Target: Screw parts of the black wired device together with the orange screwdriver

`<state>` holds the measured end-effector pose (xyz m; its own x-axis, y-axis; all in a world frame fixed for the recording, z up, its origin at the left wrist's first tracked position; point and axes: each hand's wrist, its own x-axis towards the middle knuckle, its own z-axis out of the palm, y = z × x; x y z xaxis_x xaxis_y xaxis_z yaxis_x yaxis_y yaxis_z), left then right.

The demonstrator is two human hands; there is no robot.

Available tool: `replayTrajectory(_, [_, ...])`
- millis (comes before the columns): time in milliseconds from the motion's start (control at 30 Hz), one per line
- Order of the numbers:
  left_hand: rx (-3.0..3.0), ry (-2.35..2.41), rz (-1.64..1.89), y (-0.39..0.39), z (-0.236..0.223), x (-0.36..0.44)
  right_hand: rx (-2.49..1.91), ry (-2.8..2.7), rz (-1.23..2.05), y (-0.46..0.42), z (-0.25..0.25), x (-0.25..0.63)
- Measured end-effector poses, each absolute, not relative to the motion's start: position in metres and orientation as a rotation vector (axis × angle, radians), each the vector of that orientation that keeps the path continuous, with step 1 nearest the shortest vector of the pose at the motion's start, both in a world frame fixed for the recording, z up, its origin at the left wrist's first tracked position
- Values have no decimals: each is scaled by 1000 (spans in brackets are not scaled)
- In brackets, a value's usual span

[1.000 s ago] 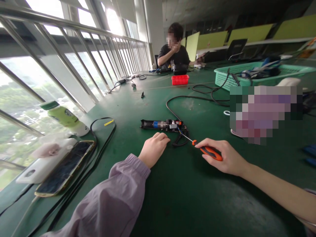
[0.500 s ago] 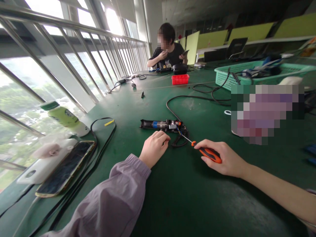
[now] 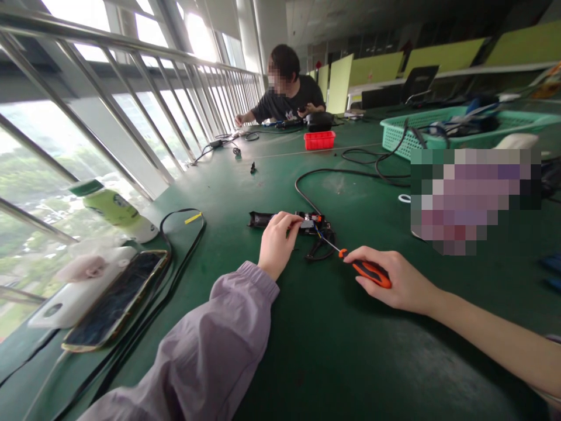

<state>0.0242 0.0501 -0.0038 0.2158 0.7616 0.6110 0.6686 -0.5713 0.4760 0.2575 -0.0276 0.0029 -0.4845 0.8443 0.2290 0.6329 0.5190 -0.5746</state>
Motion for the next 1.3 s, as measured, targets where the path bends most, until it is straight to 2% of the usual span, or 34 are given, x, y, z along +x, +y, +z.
replayTrajectory(500, [2571, 1608, 1138, 51, -4, 28, -1216, -2278, 575, -28, 3, 258])
replayTrajectory(767, [2542, 1617, 943, 35, 3, 13, -1195, -2262, 566, -28, 2, 259])
replayTrajectory(1067, [2710, 1506, 690, 22, 2, -4, -1156, -1864, 328, -28, 6, 260])
replayTrajectory(1167, [2737, 1460, 703, 24, 2, -2, -1141, -1862, 340, -30, 6, 261])
replayTrajectory(1300, [2792, 1386, 898, 27, 1, 5, -1091, -1951, 318, -31, 4, 260])
